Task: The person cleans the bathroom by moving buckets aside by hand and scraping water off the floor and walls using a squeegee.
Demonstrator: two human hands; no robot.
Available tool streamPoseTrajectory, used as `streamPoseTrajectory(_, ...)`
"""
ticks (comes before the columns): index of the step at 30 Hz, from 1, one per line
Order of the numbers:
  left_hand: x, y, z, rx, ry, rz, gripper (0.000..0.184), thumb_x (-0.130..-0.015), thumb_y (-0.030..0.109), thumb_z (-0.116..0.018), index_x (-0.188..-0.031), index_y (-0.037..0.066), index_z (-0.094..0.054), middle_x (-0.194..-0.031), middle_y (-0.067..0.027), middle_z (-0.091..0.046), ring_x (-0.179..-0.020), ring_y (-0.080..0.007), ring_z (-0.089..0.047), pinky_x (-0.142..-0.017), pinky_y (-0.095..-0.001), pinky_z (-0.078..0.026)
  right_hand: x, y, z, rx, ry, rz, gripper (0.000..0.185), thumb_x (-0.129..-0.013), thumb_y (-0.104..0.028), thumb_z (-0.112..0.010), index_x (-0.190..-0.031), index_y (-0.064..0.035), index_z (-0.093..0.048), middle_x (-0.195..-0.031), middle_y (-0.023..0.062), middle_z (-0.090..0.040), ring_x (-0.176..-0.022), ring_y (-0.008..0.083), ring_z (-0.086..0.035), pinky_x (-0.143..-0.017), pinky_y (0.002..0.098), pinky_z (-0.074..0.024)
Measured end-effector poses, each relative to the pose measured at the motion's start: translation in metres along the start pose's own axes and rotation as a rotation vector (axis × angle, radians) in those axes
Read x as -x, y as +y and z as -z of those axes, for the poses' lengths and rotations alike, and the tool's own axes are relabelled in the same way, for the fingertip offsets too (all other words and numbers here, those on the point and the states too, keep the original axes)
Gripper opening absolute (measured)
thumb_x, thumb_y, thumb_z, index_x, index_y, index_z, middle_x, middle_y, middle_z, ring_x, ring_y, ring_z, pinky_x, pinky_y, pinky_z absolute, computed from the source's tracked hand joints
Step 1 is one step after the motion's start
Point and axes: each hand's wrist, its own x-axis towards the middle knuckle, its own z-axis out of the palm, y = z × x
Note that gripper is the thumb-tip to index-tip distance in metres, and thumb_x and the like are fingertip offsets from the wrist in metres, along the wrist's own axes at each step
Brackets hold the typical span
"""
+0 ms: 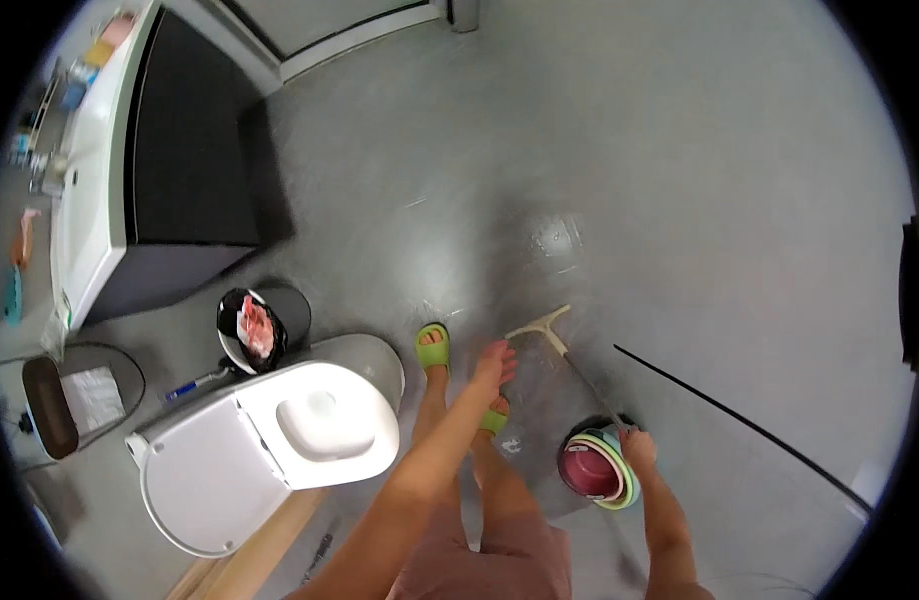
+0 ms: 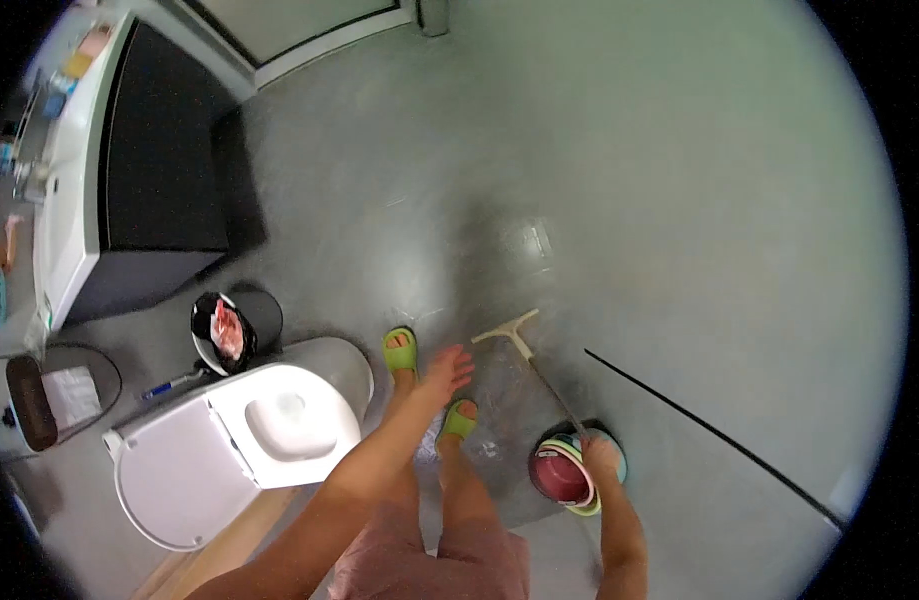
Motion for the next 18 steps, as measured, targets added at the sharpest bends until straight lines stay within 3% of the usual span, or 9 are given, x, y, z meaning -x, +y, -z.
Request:
streamPoseTrajectory(4,-0.002,0.02,-0.036,-0.094,-0.112,-0.055,0.045,-0.083,0.036,-0.049,-0.122,0.015,-0.04,-0.116,-0.0058,-0.05,-0.099,-0.0205,-0.05,-0.081,-0.0371,-0.04,-0.044,-0.047,0.024,-0.206,0.193,0.147,0.041,-0.086,-0.04,-0.042,-0.084,-0.0016,-0.056,-0.081,0.0233,-0.059,-0.077,0.0392,-0.057,-0.068,0.0466,-0.0454)
streamPoseTrajectory(7,-0.025,0.053,-0.05,-0.149,-0.142,-0.111,0.048,-0.084,0.037,-0.048,-0.125,0.016,-0.037,-0.122,-0.0051,-0.045,-0.105,-0.0209,-0.046,-0.082,-0.0376,-0.039,-0.106,-0.145,0.072,-0.394,0.309,0.314,0.036,-0.085,-0.035,-0.044,-0.088,-0.0012,-0.056,-0.086,0.0204,-0.059,-0.083,0.0369,-0.057,-0.07,0.0456,-0.0445)
streamPoseTrajectory(8,-0.036,0.068,-0.053,-0.154,-0.139,-0.167,0.049,-0.084,0.037,-0.048,-0.127,0.017,-0.036,-0.126,-0.0046,-0.042,-0.108,-0.0208,-0.044,-0.084,-0.0377,-0.038,-0.131,-0.182,0.09,-0.466,0.249,0.261,0.035,-0.085,-0.034,-0.044,-0.088,-0.0016,-0.057,-0.084,0.02,-0.059,-0.082,0.0373,-0.057,-0.07,0.0455,-0.0443)
streamPoseTrajectory(9,-0.041,0.087,-0.057,-0.174,-0.137,-0.161,0.049,-0.084,0.037,-0.048,-0.127,0.017,-0.036,-0.126,-0.0046,-0.042,-0.108,-0.0208,-0.044,-0.084,-0.0377,-0.038,-0.154,-0.213,0.102,-0.483,0.385,0.374,0.035,-0.085,-0.033,-0.043,-0.087,-0.0011,-0.057,-0.085,0.0196,-0.059,-0.083,0.0371,-0.057,-0.07,0.0453,-0.0448)
streamPoseTrajectory(10,-0.04,0.108,-0.062,-0.201,-0.135,-0.189,0.05,-0.085,0.037,-0.047,-0.128,0.017,-0.034,-0.127,-0.0041,-0.04,-0.11,-0.0207,-0.042,-0.086,-0.0376,-0.037,-0.193,-0.248,0.102,-0.479,0.378,0.402,0.036,-0.086,-0.034,-0.042,-0.089,-0.0013,-0.057,-0.087,0.0191,-0.059,-0.086,0.0359,-0.057,-0.071,0.0445,-0.0456)
streamPoseTrajectory(11,-0.04,0.13,-0.066,-0.225,-0.133,-0.215,0.05,-0.085,0.036,-0.045,-0.13,0.017,-0.032,-0.128,-0.0035,-0.039,-0.112,-0.0206,-0.04,-0.088,-0.0375,-0.035,-0.194,-0.276,0.133,-0.519,0.433,0.433,0.034,-0.087,-0.032,-0.042,-0.083,-0.0025,-0.058,-0.079,0.0175,-0.06,-0.076,0.0346,-0.058,-0.064,0.0459,-0.0458)
streamPoseTrajectory(12,-0.041,0.148,-0.069,-0.263,-0.128,-0.22,0.05,-0.086,0.036,-0.045,-0.13,0.017,-0.032,-0.128,-0.0035,-0.039,-0.112,-0.0205,-0.04,-0.089,-0.0376,-0.034,-0.24,-0.308,0.122,-0.451,0.571,0.477,0.031,-0.086,-0.03,-0.043,-0.085,-0.0029,-0.059,-0.081,0.0172,-0.06,-0.081,0.0326,-0.059,-0.065,0.0439,-0.0476)
streamPoseTrajectory(14,-0.051,0.173,-0.073,-0.32,-0.122,-0.198,0.049,-0.086,0.035,-0.044,-0.13,0.017,-0.032,-0.127,-0.0035,-0.039,-0.113,-0.0204,-0.039,-0.09,-0.0377,-0.033,-0.228,-0.332,0.183,-0.479,0.302,0.338,0.028,-0.085,-0.027,-0.044,-0.089,-0.0044,-0.06,-0.089,0.014,-0.061,-0.091,0.0299,-0.058,-0.069,0.04,-0.0489)
streamPoseTrajectory(18,-0.074,0.172,-0.076,-0.316,-0.144,-0.223,0.05,-0.087,0.033,-0.043,-0.132,0.017,-0.029,-0.127,-0.0038,-0.039,-0.11,-0.0203,-0.041,-0.088,-0.0358,-0.035,-0.232,-0.303,0.182,-0.312,0.202,0.269,0.029,-0.085,-0.028,-0.044,-0.095,-0.0065,-0.06,-0.101,0.0117,-0.058,-0.095,0.0281,-0.058,-0.073,0.0379,-0.0486)
